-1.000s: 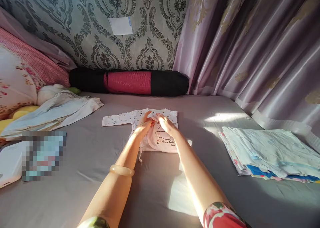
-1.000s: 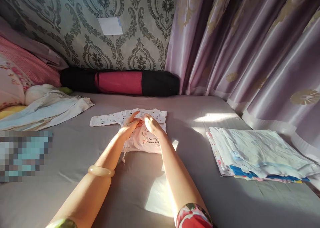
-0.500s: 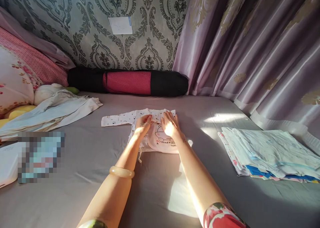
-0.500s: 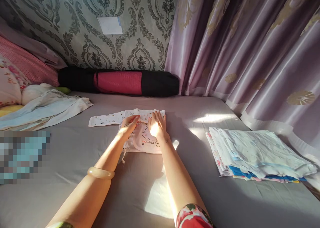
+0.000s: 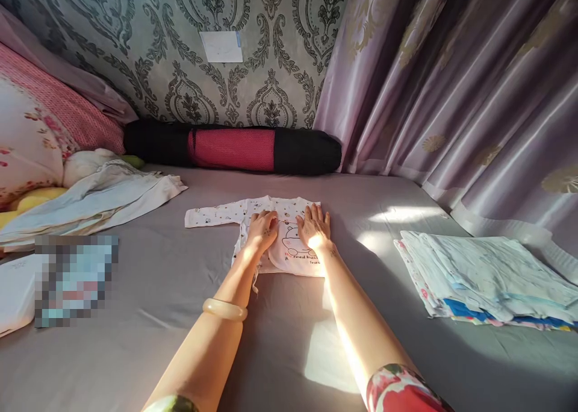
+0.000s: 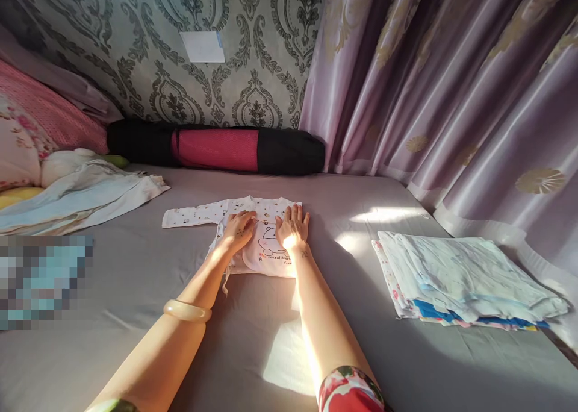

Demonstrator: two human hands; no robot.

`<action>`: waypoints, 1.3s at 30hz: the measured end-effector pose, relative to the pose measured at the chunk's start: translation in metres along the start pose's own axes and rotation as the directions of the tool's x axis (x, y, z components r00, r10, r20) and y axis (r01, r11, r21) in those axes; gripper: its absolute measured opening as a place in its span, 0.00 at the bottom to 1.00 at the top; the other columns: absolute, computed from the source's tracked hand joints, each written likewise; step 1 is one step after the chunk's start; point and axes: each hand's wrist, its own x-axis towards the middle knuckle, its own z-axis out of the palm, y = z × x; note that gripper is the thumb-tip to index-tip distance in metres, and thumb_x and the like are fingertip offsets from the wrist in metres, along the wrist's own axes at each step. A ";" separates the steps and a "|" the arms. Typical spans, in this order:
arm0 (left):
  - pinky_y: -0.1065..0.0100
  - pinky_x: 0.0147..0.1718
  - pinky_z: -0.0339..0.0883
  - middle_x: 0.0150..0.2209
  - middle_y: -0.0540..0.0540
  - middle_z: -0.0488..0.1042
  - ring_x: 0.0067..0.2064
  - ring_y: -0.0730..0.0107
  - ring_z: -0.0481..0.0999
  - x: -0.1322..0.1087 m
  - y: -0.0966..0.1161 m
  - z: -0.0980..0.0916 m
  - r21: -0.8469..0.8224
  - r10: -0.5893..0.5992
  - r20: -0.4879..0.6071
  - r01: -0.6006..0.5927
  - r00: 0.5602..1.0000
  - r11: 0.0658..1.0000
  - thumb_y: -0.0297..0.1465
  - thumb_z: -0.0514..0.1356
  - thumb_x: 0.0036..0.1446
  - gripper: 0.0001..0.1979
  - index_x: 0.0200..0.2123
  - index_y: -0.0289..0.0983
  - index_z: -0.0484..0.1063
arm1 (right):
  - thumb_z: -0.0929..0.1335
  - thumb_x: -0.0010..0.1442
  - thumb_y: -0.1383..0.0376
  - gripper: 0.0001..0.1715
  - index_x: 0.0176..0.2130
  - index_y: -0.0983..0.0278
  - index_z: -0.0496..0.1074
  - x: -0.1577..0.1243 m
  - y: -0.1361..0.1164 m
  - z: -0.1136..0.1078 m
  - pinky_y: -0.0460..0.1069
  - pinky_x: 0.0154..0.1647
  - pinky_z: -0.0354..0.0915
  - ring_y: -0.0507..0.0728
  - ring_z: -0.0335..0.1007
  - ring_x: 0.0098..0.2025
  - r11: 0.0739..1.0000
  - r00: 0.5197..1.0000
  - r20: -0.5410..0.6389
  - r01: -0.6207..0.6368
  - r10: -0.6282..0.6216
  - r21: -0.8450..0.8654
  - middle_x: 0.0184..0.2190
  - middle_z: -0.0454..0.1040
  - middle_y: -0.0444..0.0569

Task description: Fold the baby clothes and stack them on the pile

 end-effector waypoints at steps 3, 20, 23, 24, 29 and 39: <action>0.58 0.56 0.59 0.53 0.39 0.73 0.54 0.55 0.70 -0.001 0.001 0.001 0.068 0.000 0.043 -0.003 0.999 0.998 0.28 0.51 0.63 0.19 0.53 0.38 0.74 | 0.48 0.72 0.56 0.37 0.71 0.73 0.50 0.002 0.000 0.000 0.62 0.71 0.38 0.64 0.34 0.74 1.000 1.000 0.012 -0.004 0.004 -0.004 0.72 0.44 0.58; 0.56 0.56 0.62 0.57 0.34 0.70 0.59 0.48 0.65 0.005 -0.018 -0.031 -0.089 -0.197 0.097 0.206 0.976 0.975 0.32 0.52 0.62 0.22 0.58 0.34 0.70 | 0.47 0.72 0.53 0.40 0.71 0.77 0.46 0.027 0.010 -0.001 0.58 0.72 0.37 0.62 0.34 0.74 0.996 0.998 0.061 -0.021 0.026 -0.081 0.72 0.42 0.59; 0.57 0.54 0.63 0.56 0.33 0.71 0.59 0.48 0.67 0.005 -0.017 -0.031 -0.114 -0.200 0.091 0.210 0.976 0.971 0.32 0.52 0.62 0.22 0.57 0.34 0.71 | 0.47 0.72 0.52 0.41 0.71 0.77 0.45 0.028 0.006 -0.010 0.61 0.72 0.35 0.63 0.33 0.74 0.997 0.992 0.119 -0.039 0.047 -0.070 0.73 0.41 0.60; 0.58 0.54 0.63 0.55 0.33 0.72 0.59 0.48 0.67 0.005 -0.016 -0.031 -0.125 -0.202 0.087 0.212 0.976 0.969 0.31 0.53 0.62 0.21 0.56 0.34 0.72 | 0.47 0.72 0.53 0.40 0.71 0.77 0.45 0.028 0.002 -0.013 0.62 0.72 0.34 0.64 0.32 0.74 0.997 0.990 0.128 -0.046 0.053 -0.063 0.73 0.40 0.60; 0.59 0.54 0.64 0.55 0.33 0.73 0.57 0.50 0.70 0.004 -0.017 -0.028 -0.170 -0.190 0.054 0.197 0.980 0.966 0.28 0.54 0.61 0.20 0.54 0.33 0.74 | 0.45 0.73 0.52 0.37 0.73 0.64 0.43 0.022 -0.030 -0.019 0.64 0.71 0.37 0.63 0.31 0.74 0.996 0.991 0.107 0.074 -0.078 0.040 0.73 0.38 0.54; 0.62 0.50 0.68 0.51 0.36 0.77 0.51 0.56 0.76 0.005 -0.024 -0.030 -0.311 -0.240 0.013 0.231 0.971 0.922 0.28 0.56 0.59 0.18 0.51 0.34 0.77 | 0.47 0.73 0.51 0.34 0.71 0.55 0.49 0.017 -0.047 -0.003 0.73 0.68 0.37 0.67 0.33 0.74 0.992 0.987 0.101 0.124 -0.126 0.026 0.73 0.42 0.52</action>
